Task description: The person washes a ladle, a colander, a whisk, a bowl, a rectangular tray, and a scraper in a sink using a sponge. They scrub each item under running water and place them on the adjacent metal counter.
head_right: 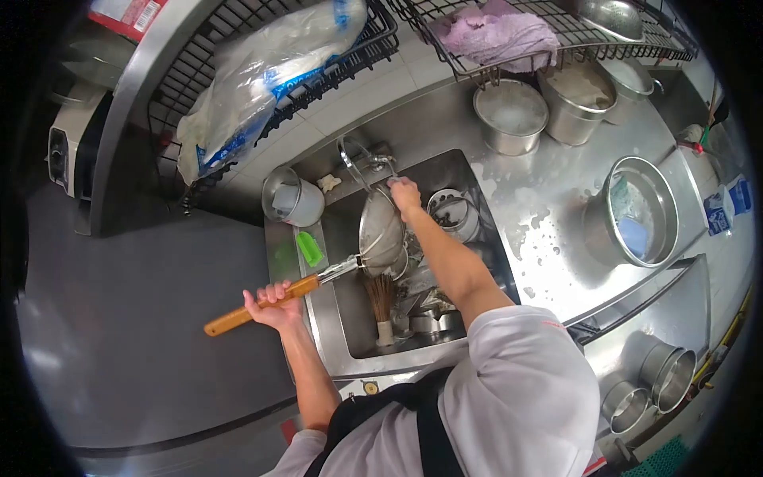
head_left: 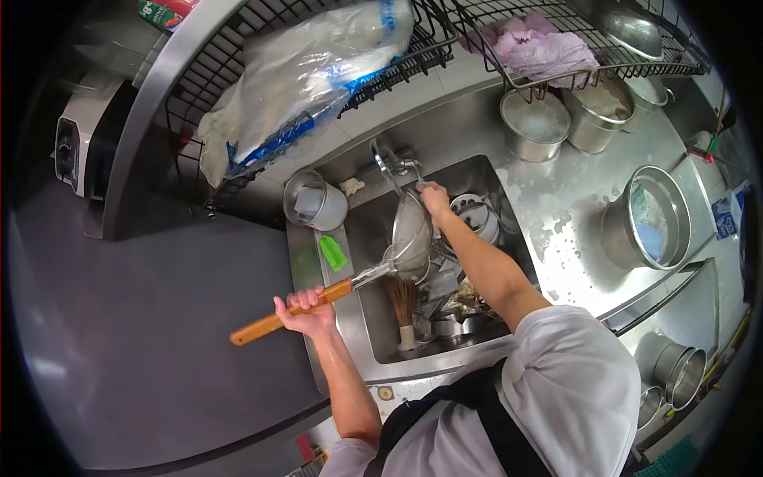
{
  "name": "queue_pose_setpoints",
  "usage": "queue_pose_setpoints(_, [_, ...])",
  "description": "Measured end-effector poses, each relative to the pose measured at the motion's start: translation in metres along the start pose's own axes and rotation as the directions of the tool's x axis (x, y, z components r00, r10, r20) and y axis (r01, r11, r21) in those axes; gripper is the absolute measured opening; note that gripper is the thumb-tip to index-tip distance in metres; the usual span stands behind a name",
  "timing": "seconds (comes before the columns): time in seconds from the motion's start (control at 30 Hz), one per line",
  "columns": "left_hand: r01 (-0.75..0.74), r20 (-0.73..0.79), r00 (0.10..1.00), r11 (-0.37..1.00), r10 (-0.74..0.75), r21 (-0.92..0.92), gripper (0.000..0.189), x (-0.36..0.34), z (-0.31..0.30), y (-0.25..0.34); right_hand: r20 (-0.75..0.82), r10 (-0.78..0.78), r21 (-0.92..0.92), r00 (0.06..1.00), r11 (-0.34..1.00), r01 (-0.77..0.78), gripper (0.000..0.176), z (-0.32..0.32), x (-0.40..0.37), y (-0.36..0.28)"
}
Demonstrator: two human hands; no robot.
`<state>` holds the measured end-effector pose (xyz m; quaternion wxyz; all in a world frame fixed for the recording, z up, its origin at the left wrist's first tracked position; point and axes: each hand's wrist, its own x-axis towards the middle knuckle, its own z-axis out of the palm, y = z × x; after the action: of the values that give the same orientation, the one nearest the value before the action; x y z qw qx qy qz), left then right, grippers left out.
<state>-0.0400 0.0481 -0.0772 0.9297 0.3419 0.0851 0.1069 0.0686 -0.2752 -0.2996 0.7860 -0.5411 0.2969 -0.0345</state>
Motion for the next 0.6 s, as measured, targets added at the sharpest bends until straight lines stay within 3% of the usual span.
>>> queue_pose_setpoints(0.07, [0.089,0.323,0.940,0.993,-0.109,0.077,0.046,0.003,0.014,-0.004,-0.092,-0.007,-0.033,0.996,0.999,0.004,0.064,0.012,-0.038,-0.026])
queue_pose_setpoints(0.1, [0.084,0.478,0.864,0.982,-0.157,0.170,0.046,0.004,0.023,-0.005,-0.076,0.231,0.087,0.970,0.971,-0.224,0.064,0.011,-0.067,-0.056])
queue_pose_setpoints(0.13, [0.066,0.610,0.763,0.963,-0.217,0.260,0.045,0.003,0.032,-0.005,0.038,0.279,0.016,0.959,0.960,-0.280,0.063,0.004,-0.067,-0.049])
queue_pose_setpoints(0.17, [0.028,0.768,0.586,0.953,-0.260,0.301,0.041,0.004,0.043,-0.002,0.146,0.331,-0.060,0.932,0.944,-0.325,0.062,-0.007,-0.065,-0.039])
queue_pose_setpoints(0.2, [-0.021,0.828,0.500,0.952,-0.254,0.305,0.040,0.003,0.057,0.000,0.248,0.384,-0.140,0.890,0.923,-0.359,0.061,-0.015,-0.060,-0.028])
queue_pose_setpoints(0.23, [-0.070,0.876,0.411,0.949,-0.252,0.306,0.039,0.001,0.070,0.003,0.196,0.447,-0.180,0.873,0.891,-0.416,0.057,-0.016,-0.056,-0.012])
queue_pose_setpoints(0.27, [-0.120,0.912,0.322,0.945,-0.253,0.304,0.038,-0.002,0.079,0.006,0.152,0.402,-0.092,0.903,0.915,-0.392,0.054,-0.017,-0.051,0.014])
queue_pose_setpoints(0.3, [-0.127,0.869,0.469,0.962,-0.156,0.241,0.031,-0.008,0.084,0.002,0.104,0.358,-0.007,0.928,0.933,-0.359,0.052,-0.019,-0.047,0.041])
queue_pose_setpoints(0.37, [-0.331,0.642,0.760,0.913,0.106,0.240,0.026,-0.004,0.080,-0.011,0.027,0.255,0.196,0.966,0.947,-0.256,0.046,-0.015,-0.081,0.044])
queue_pose_setpoints(0.4, [-0.420,0.489,0.835,0.867,0.253,0.269,0.023,0.000,0.075,-0.020,0.042,0.195,-0.005,0.980,0.981,-0.195,0.047,-0.014,-0.097,0.039])
queue_pose_setpoints(0.43, [-0.500,0.475,0.822,0.798,0.314,0.337,0.018,0.006,0.061,-0.031,0.068,0.141,-0.203,0.988,0.971,-0.124,0.048,-0.013,-0.112,0.036])
queue_pose_setpoints(0.47, [-0.489,0.496,0.820,0.800,0.286,0.348,0.018,0.010,0.046,-0.039,0.103,0.089,-0.387,0.991,0.921,-0.043,0.049,-0.014,-0.123,0.030])
queue_pose_setpoints(0.5, [-0.479,0.519,0.815,0.803,0.257,0.355,0.018,0.013,0.033,-0.047,0.244,-0.045,-0.703,0.969,0.680,0.208,0.052,-0.017,-0.131,0.020])
queue_pose_setpoints(0.6, [-0.529,0.624,0.742,0.787,0.246,0.318,0.017,0.009,0.032,-0.056,0.195,-0.121,-0.779,0.973,0.583,0.229,0.057,-0.005,-0.151,-0.028])
